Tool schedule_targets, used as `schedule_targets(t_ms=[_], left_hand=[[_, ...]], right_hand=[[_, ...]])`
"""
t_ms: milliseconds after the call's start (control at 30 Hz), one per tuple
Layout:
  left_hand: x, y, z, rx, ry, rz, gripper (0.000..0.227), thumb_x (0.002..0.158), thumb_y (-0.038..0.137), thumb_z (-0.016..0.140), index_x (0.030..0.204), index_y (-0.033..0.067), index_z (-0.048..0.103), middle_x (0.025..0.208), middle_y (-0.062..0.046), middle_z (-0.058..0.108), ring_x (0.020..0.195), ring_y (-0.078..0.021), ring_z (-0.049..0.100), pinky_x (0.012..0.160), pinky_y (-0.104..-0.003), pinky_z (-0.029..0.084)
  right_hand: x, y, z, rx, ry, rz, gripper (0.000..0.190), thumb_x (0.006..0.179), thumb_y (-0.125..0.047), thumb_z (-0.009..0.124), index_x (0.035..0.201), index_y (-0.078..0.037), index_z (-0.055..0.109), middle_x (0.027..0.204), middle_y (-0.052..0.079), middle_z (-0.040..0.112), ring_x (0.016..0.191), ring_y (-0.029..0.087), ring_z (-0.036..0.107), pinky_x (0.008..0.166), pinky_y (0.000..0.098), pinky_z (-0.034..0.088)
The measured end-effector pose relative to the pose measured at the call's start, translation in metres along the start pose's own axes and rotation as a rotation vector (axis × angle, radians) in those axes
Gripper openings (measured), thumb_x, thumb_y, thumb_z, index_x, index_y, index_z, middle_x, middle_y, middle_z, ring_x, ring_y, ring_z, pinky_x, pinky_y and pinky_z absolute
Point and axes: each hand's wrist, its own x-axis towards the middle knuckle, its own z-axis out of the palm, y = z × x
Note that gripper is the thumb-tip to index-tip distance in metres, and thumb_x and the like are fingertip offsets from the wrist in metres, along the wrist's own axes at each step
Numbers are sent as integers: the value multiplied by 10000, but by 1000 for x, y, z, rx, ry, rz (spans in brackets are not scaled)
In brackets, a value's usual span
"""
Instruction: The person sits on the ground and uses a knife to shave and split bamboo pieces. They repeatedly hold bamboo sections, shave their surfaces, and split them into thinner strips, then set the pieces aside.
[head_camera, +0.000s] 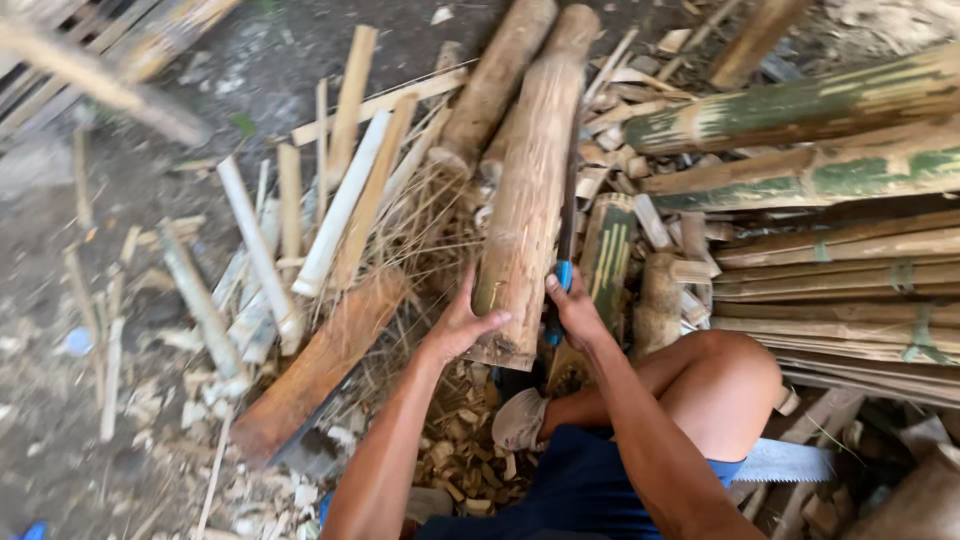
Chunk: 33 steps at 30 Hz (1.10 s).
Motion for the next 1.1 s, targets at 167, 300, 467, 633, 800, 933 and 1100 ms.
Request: schedule_targets(t_ms=[167,300,467,633,800,933,1100], left_hand=[[-69,8,-10,309,387,326,1344,699,418,946,1664,73,77,1672,-262,288,1522,-374,356,1208,-478,353],[-93,50,-53,60,519,491,1404,692,389,952,1650,4,1,1664,-272,316,1528,-371,372,1244,-461,324],[-143,100,-122,365,835,578,1321,658,268,993,1652,29,155,1633,-256,402,1527,-379,436,1272,-455,383],[-209,97,-150,603,1124,625,1391,624,288,1052,1625,30,121,1600,-251,321,1509,-433,366,1285,-490,337],[-250,60,-187,564,1213,540,1504,623,353,1092,1627,-5,31,1656,-272,207,1548,-445,302,1301,-503,312],[-270,20,-192,508,1178,517,1567,564,373,1086,1618,-25,-3,1647,-297,216,1538,-427,307,1283,-504,313],[-287,-2,-190,387,1194,422,1418,558,354,1080,1595,-10,184,1558,-246,428,1468,-374,477,1241,-463,414]], right_hand=[[-9,-23,65,281,-212,-28,563,1012,-384,586,1496,-158,407,1323,112,644,1113,259,665,898,463,586],[-18,-42,120,423,-535,48,563,1020,-303,586,1528,-149,399,1366,92,631,1179,288,646,940,481,590],[-31,-70,214,243,-659,-20,559,1053,-204,591,1572,-164,389,1359,95,566,1166,260,563,928,478,525],[-36,-89,305,383,-933,-119,484,1026,-79,586,1487,-42,445,1424,123,610,1295,253,617,1105,418,528],[-36,-69,373,341,-1057,-104,388,1014,-9,583,1396,44,536,1372,158,648,1250,275,643,1091,422,538],[-52,-38,393,253,-994,-83,369,1057,-2,557,1424,14,521,1360,151,641,1229,255,639,1054,404,549],[-92,-30,393,202,-960,18,461,1043,-64,488,1497,-105,423,1384,115,612,1212,205,653,988,356,585]])
